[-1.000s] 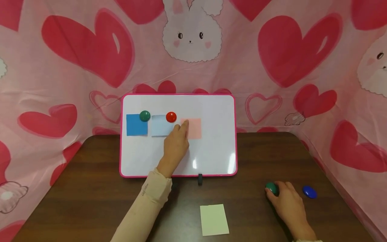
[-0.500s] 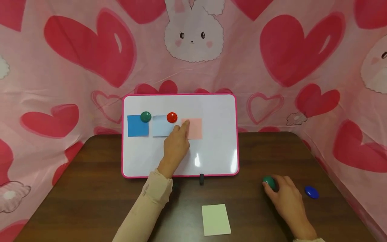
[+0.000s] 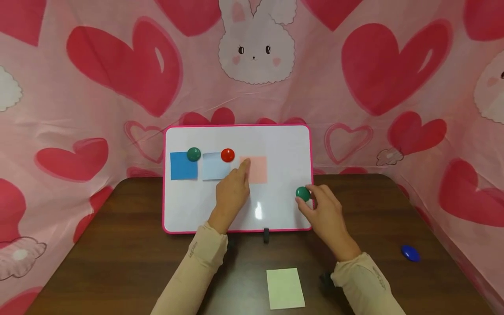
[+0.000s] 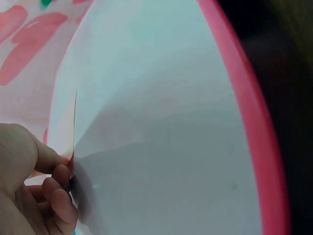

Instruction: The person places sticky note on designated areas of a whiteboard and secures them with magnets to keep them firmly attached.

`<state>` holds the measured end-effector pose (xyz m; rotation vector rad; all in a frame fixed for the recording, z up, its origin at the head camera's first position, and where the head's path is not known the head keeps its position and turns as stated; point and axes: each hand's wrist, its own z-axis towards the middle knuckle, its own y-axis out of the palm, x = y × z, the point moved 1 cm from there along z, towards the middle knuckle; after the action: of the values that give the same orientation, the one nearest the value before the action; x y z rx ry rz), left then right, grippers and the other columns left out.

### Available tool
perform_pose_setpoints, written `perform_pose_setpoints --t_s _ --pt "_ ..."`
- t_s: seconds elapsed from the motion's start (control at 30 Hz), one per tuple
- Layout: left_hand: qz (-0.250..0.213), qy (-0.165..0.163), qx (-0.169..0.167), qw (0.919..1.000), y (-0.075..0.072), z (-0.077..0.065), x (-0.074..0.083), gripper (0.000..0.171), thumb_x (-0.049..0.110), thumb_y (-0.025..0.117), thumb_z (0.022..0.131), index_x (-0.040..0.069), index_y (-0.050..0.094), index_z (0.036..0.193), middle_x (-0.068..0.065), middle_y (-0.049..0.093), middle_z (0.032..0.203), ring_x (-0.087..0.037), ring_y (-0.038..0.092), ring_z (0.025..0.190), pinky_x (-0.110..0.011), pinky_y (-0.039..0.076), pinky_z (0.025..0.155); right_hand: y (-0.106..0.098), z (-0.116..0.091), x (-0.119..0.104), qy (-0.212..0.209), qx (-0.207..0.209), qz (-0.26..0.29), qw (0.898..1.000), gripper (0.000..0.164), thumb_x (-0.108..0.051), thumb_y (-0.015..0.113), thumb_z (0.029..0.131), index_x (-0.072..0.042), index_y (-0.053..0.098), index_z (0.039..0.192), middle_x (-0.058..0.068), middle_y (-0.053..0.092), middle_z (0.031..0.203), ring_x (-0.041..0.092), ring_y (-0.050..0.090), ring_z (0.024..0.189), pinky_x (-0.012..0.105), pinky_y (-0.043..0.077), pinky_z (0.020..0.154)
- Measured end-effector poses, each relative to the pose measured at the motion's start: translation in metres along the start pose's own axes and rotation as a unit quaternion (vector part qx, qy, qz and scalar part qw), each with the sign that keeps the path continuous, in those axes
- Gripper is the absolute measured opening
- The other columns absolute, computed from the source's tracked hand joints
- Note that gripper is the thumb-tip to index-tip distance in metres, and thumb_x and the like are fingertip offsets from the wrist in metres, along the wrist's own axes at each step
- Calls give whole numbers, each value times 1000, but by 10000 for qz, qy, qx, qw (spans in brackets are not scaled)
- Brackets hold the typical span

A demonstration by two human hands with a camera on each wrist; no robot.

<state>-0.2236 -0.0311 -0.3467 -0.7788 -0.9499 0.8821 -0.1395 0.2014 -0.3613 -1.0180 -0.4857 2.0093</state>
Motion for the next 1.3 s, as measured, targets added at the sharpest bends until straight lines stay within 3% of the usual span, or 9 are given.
perform_pose_setpoints --t_s 0.27,0.57,0.9,1.3 --pt "-48 71 127 9999 3 1 -1 47 15 58 101 16 52 148 -4 50 64 -18 48 48 -28 41 43 37 49 -31 93 -239 252 9994 41 -14 80 87 4 66 120 16 58 95 27 55 73 40 49 65" --pt "-163 -64 -34 9998 3 2 -3 48 16 56 102 18 51 149 -2 49 63 -17 47 48 -29 40 43 70 81 -51 49 -163 234 9996 42 -19 77 90 5 64 121 18 57 101 31 59 89 47 53 79" --pt "-191 -58 -113 9997 1 4 0 48 17 56 101 19 51 149 -2 50 66 -16 48 50 -29 41 44 80 96 -52 352 -145 -88 9992 41 -26 74 93 4 63 119 19 56 100 36 60 87 52 50 77" --pt "-48 -59 -156 9999 2 3 -2 49 17 55 102 20 49 151 -2 50 67 -16 47 49 -29 41 44 92 92 -50 206 92 -249 9994 42 -25 74 92 3 63 121 20 56 103 40 63 82 55 52 74"
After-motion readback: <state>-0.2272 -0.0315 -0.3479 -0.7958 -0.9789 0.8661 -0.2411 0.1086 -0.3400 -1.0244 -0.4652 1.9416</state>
